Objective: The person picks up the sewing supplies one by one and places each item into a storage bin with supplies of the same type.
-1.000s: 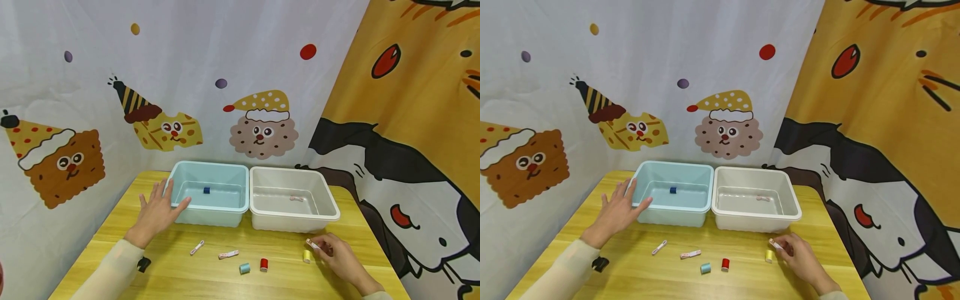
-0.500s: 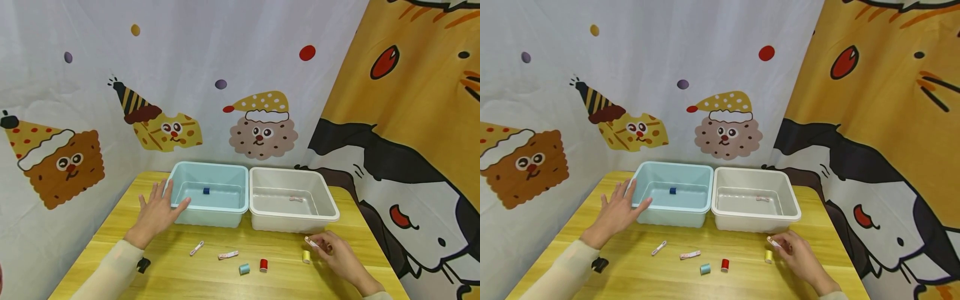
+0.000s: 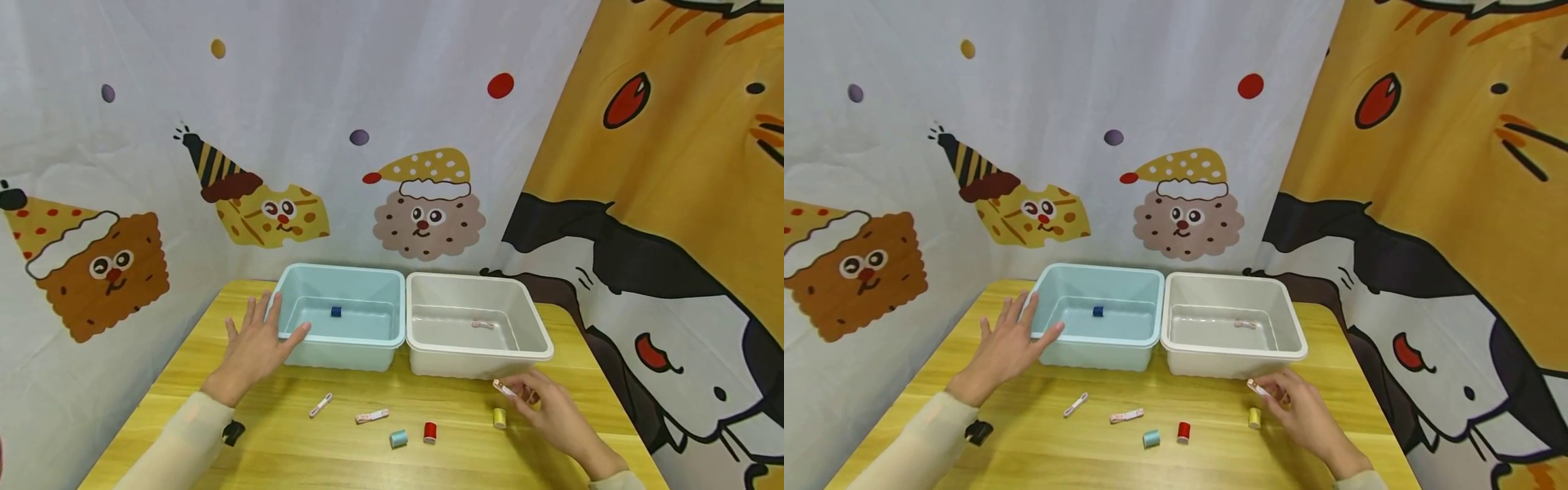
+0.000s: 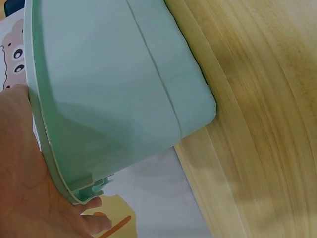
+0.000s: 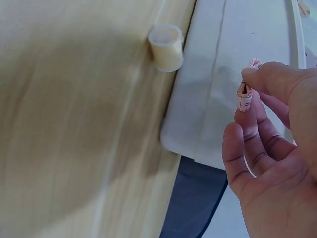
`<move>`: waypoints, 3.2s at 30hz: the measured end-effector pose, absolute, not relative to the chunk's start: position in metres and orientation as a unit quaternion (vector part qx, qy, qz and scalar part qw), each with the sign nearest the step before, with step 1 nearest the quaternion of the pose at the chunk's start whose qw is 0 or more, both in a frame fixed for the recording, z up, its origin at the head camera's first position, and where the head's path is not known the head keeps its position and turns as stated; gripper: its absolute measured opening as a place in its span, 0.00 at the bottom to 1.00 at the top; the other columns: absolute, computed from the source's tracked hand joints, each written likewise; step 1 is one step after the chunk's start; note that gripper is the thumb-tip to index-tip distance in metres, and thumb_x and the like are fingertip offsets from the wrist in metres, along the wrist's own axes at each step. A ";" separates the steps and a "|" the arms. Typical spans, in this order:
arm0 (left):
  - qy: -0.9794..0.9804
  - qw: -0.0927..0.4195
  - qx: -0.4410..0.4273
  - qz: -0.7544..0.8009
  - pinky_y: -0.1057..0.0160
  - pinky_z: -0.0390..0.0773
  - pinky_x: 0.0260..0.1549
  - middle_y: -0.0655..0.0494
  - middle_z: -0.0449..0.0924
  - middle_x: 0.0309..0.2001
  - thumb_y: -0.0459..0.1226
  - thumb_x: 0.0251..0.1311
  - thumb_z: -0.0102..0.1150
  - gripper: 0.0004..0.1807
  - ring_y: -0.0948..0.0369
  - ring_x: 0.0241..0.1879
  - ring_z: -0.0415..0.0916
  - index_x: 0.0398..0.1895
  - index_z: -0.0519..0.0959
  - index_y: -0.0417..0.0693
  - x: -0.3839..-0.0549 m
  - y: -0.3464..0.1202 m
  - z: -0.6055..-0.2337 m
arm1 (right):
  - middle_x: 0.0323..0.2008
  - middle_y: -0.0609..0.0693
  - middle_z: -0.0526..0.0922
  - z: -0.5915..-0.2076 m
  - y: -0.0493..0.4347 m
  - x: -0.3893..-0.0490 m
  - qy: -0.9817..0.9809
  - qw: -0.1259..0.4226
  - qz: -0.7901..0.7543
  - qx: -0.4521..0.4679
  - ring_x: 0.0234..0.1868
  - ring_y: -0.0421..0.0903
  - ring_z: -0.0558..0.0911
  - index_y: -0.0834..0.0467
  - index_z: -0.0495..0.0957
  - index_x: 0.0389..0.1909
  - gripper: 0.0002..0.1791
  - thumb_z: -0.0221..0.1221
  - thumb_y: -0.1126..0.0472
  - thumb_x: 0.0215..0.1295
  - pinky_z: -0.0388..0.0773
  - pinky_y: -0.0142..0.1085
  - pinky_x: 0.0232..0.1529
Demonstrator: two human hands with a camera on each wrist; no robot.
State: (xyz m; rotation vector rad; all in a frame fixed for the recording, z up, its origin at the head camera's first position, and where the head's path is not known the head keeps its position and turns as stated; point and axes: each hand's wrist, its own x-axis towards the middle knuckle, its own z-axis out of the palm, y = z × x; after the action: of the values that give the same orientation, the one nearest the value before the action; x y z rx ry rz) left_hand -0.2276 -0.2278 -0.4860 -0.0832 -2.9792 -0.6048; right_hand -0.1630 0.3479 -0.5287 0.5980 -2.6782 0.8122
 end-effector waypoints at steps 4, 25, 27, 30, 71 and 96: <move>-0.978 0.048 -0.028 -0.199 0.04 0.35 0.79 0.29 0.39 0.97 0.77 0.83 0.45 0.63 0.24 0.95 0.35 0.98 0.48 0.39 -0.228 -0.227 -0.485 | 0.37 0.31 0.80 -0.524 0.346 -0.162 -0.925 0.150 0.272 0.216 0.36 0.25 0.76 0.44 0.93 0.50 0.18 0.81 0.70 0.68 0.81 0.31 0.35; -0.978 0.047 -0.031 -0.202 0.04 0.36 0.78 0.29 0.40 0.96 0.76 0.83 0.47 0.62 0.23 0.94 0.35 0.97 0.48 0.37 -0.227 -0.227 -0.484 | 0.40 0.32 0.83 -0.497 0.334 -0.164 -0.922 0.175 0.256 0.232 0.38 0.26 0.77 0.45 0.94 0.50 0.19 0.82 0.70 0.67 0.83 0.30 0.36; -0.978 0.048 -0.030 -0.203 0.04 0.36 0.78 0.29 0.41 0.96 0.75 0.83 0.48 0.62 0.23 0.94 0.36 0.97 0.49 0.37 -0.227 -0.226 -0.484 | 0.40 0.32 0.83 -0.496 0.334 -0.165 -0.922 0.177 0.252 0.233 0.38 0.26 0.77 0.45 0.94 0.51 0.19 0.82 0.70 0.67 0.83 0.31 0.37; -0.978 0.047 -0.029 -0.202 0.04 0.35 0.78 0.29 0.40 0.96 0.74 0.84 0.49 0.61 0.23 0.94 0.35 0.97 0.49 0.37 -0.226 -0.226 -0.483 | 0.40 0.33 0.84 -0.493 0.334 -0.165 -0.921 0.181 0.251 0.237 0.38 0.26 0.78 0.46 0.94 0.51 0.19 0.82 0.70 0.66 0.84 0.31 0.37; -0.978 0.045 -0.028 -0.202 0.04 0.36 0.78 0.29 0.40 0.96 0.75 0.84 0.46 0.62 0.23 0.94 0.36 0.97 0.48 0.38 -0.227 -0.226 -0.483 | 0.41 0.36 0.86 -0.461 0.323 -0.191 -0.901 0.207 0.255 0.284 0.38 0.29 0.80 0.48 0.95 0.53 0.20 0.81 0.72 0.67 0.86 0.34 0.37; -0.977 0.039 -0.026 -0.209 0.04 0.35 0.79 0.29 0.39 0.97 0.77 0.83 0.45 0.63 0.24 0.95 0.34 0.98 0.47 0.38 -0.228 -0.226 -0.486 | 0.42 0.38 0.89 -0.443 0.325 -0.225 -0.902 0.212 0.223 0.302 0.38 0.32 0.81 0.51 0.94 0.54 0.17 0.80 0.71 0.69 0.87 0.35 0.40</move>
State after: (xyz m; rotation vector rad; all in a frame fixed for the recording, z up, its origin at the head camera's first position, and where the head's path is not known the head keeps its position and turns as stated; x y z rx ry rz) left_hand -0.2284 -0.2258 -0.4859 -0.0792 -2.9939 -0.6407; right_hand -0.2248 0.3248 -0.4431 0.8401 -2.5056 0.6194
